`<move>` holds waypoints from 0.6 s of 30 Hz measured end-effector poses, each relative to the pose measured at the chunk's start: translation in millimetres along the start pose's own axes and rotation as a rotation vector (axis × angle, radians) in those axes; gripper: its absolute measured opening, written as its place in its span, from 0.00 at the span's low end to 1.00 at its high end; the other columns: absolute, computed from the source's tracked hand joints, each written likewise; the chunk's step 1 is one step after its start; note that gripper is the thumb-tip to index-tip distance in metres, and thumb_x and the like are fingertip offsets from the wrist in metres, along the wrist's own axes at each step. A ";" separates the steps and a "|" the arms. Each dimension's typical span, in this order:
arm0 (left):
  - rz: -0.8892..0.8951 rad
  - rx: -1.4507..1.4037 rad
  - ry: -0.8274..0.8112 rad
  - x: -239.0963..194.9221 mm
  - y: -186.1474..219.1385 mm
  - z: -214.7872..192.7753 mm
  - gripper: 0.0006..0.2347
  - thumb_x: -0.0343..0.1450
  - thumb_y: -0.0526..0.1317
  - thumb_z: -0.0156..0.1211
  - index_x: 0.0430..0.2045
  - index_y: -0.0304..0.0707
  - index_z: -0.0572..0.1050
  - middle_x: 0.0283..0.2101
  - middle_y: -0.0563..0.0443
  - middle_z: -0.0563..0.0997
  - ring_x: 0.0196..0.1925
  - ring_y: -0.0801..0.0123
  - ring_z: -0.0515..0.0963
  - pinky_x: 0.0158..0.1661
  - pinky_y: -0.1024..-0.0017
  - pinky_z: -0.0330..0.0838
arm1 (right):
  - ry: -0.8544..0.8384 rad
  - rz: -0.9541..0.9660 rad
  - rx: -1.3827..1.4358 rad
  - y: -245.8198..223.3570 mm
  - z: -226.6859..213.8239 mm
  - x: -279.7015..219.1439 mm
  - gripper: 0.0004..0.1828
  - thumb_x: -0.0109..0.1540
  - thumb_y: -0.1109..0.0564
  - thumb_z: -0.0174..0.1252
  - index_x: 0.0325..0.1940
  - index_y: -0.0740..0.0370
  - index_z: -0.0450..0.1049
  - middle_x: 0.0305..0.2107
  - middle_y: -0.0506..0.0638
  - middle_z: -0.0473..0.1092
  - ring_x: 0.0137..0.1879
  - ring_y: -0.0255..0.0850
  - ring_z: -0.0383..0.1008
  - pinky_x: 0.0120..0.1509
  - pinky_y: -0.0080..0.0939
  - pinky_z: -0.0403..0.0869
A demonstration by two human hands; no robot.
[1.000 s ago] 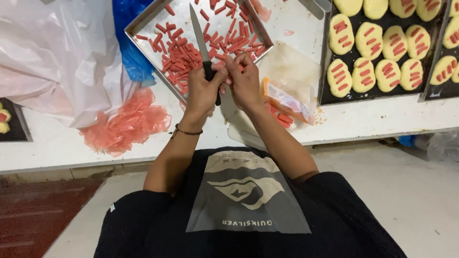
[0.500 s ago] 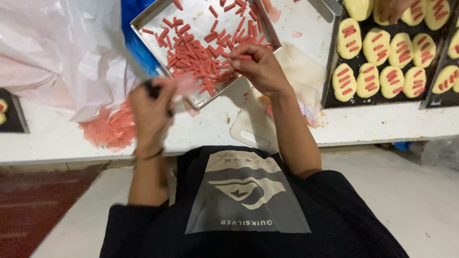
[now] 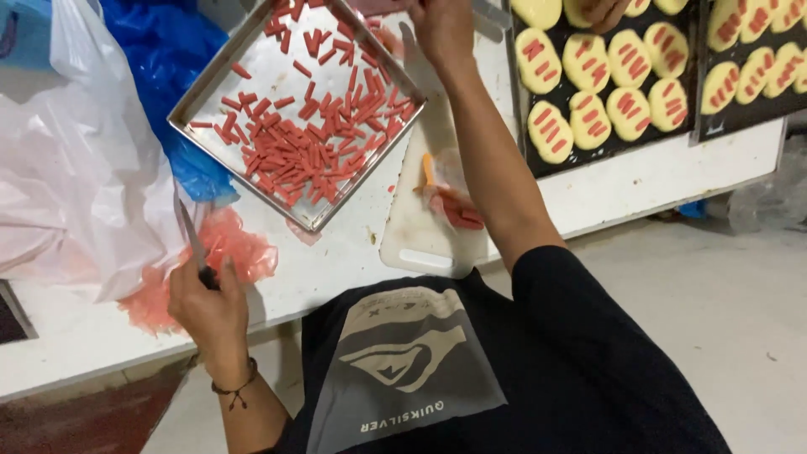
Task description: Slicing small red sausage strips into smaller pieces using a knife on a tray in a bakery kitchen.
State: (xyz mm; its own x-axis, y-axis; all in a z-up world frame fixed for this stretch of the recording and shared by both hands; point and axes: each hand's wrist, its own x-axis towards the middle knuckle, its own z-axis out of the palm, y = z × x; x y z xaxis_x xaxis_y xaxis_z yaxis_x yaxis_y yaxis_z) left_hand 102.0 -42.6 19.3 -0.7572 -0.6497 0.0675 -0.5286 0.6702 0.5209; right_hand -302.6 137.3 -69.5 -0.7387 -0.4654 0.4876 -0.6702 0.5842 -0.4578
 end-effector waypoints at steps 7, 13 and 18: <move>0.127 0.010 0.056 14.6 4.0 -9.1 0.08 0.68 0.34 0.55 0.32 0.23 0.72 0.31 0.40 0.75 0.32 0.56 0.71 0.28 0.66 0.65 | -0.105 0.026 -0.196 27.7 27.7 3.8 0.11 0.51 0.69 0.51 0.35 0.65 0.61 0.12 0.54 0.65 0.14 0.42 0.61 0.13 0.38 0.53; -0.094 -0.223 -0.079 24.5 39.5 -11.2 0.13 0.68 0.42 0.47 0.41 0.32 0.69 0.32 0.43 0.74 0.32 0.57 0.72 0.33 0.66 0.62 | -0.467 0.826 0.828 -48.6 -64.4 -4.9 0.22 0.56 0.61 0.49 0.54 0.61 0.59 0.29 0.52 0.69 0.34 0.37 0.72 0.37 0.34 0.74; -0.199 -0.428 -0.459 48.5 127.3 4.8 0.15 0.68 0.38 0.35 0.48 0.33 0.60 0.21 0.53 0.66 0.16 0.74 0.62 0.15 0.78 0.59 | -0.375 0.880 1.688 -111.2 -104.8 -26.1 0.22 0.57 0.70 0.44 0.56 0.64 0.53 0.45 0.68 0.62 0.42 0.51 0.71 0.40 0.39 0.74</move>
State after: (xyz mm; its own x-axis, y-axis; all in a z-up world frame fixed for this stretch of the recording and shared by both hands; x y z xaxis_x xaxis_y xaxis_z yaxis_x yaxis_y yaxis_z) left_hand -3.8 13.0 84.8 -0.7976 -0.4637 -0.3858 -0.5479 0.2894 0.7849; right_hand -201.3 154.2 46.6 -0.6763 -0.6746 -0.2958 0.6394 -0.3382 -0.6905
